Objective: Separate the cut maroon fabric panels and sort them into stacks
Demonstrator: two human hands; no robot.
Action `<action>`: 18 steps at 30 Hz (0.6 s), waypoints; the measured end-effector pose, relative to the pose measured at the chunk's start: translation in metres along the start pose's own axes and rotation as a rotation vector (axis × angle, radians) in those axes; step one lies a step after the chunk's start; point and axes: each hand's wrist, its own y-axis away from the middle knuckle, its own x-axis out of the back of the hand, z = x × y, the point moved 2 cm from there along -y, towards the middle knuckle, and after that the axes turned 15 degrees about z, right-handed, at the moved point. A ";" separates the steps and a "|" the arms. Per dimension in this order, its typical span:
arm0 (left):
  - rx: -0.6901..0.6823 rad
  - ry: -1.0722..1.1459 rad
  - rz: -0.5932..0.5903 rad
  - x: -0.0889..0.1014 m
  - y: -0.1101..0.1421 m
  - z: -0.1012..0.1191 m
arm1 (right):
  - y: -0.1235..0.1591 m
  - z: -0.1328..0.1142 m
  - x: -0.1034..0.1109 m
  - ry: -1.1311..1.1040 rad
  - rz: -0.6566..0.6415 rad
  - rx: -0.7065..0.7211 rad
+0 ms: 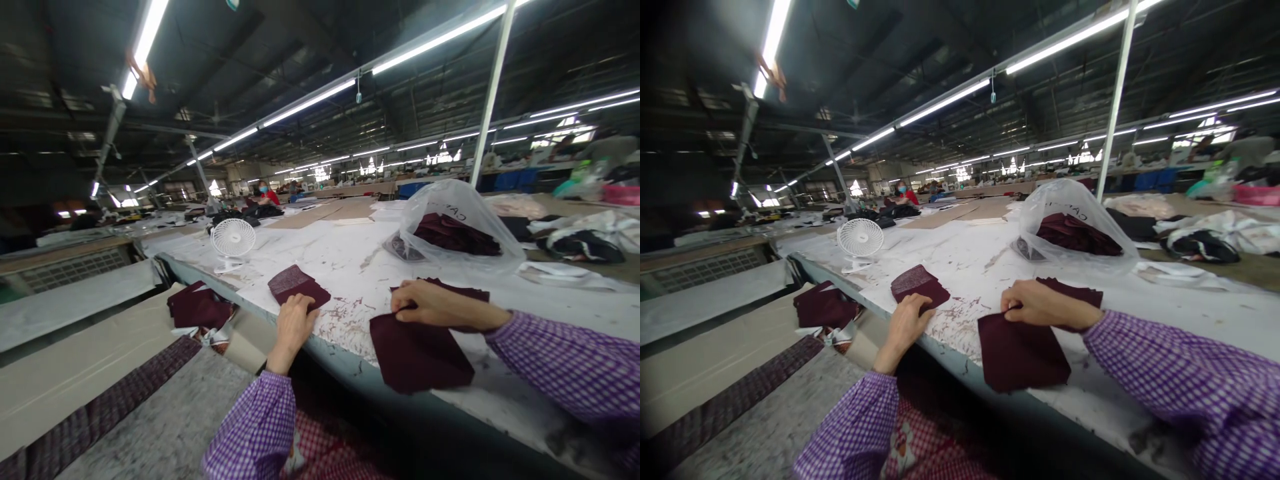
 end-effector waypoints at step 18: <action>0.571 0.314 0.211 -0.017 -0.015 -0.034 | -0.031 0.026 0.000 0.197 0.136 0.085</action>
